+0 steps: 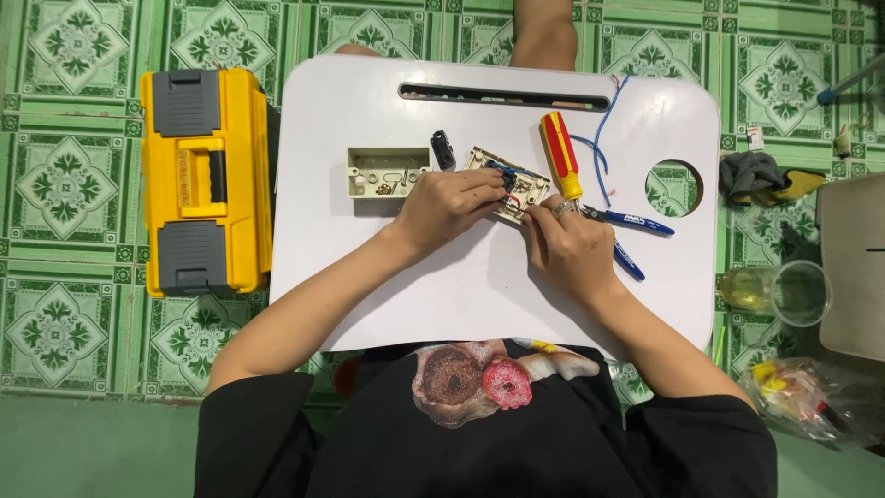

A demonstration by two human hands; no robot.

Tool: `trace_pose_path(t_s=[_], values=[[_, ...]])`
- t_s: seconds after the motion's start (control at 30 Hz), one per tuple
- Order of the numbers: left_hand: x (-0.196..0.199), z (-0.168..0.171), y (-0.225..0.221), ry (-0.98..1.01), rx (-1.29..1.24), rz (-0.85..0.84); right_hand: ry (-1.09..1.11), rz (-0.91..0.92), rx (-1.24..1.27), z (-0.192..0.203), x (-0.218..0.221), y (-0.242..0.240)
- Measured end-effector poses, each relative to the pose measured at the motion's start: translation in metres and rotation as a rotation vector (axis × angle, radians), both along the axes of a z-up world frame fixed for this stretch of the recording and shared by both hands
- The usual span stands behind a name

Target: Assembling and wiring electrical switches into a plastic housing using a screwdriver and pliers.

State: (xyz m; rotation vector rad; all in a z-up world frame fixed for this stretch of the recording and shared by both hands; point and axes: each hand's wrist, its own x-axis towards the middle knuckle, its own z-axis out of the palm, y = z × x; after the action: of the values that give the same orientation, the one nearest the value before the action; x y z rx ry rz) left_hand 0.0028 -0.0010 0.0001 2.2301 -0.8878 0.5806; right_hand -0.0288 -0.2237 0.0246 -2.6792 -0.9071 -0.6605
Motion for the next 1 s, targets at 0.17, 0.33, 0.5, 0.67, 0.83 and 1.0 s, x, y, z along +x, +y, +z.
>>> trace_pose_path(t_s=[0.17,0.33,0.5,0.67,0.83,1.0], values=[[-0.002,0.003,-0.001,-0.004,-0.008,-0.001,-0.004,0.005,0.005,-0.004,0.0,0.0],[0.0,-0.006,-0.002,-0.019,-0.018,0.002,0.03,0.041,0.063,-0.011,0.001,0.0],[-0.001,-0.006,-0.004,-0.036,-0.027,0.041,0.05,0.039,0.058,-0.013,0.001,-0.002],[-0.002,-0.007,-0.005,-0.04,-0.045,0.047,0.003,0.078,0.1,-0.016,0.002,-0.003],[-0.001,-0.006,-0.006,-0.037,-0.065,0.041,-0.015,0.075,0.101,-0.016,0.001,-0.002],[0.0,-0.008,-0.005,-0.05,-0.068,0.04,-0.022,0.084,0.107,-0.018,0.001,-0.002]])
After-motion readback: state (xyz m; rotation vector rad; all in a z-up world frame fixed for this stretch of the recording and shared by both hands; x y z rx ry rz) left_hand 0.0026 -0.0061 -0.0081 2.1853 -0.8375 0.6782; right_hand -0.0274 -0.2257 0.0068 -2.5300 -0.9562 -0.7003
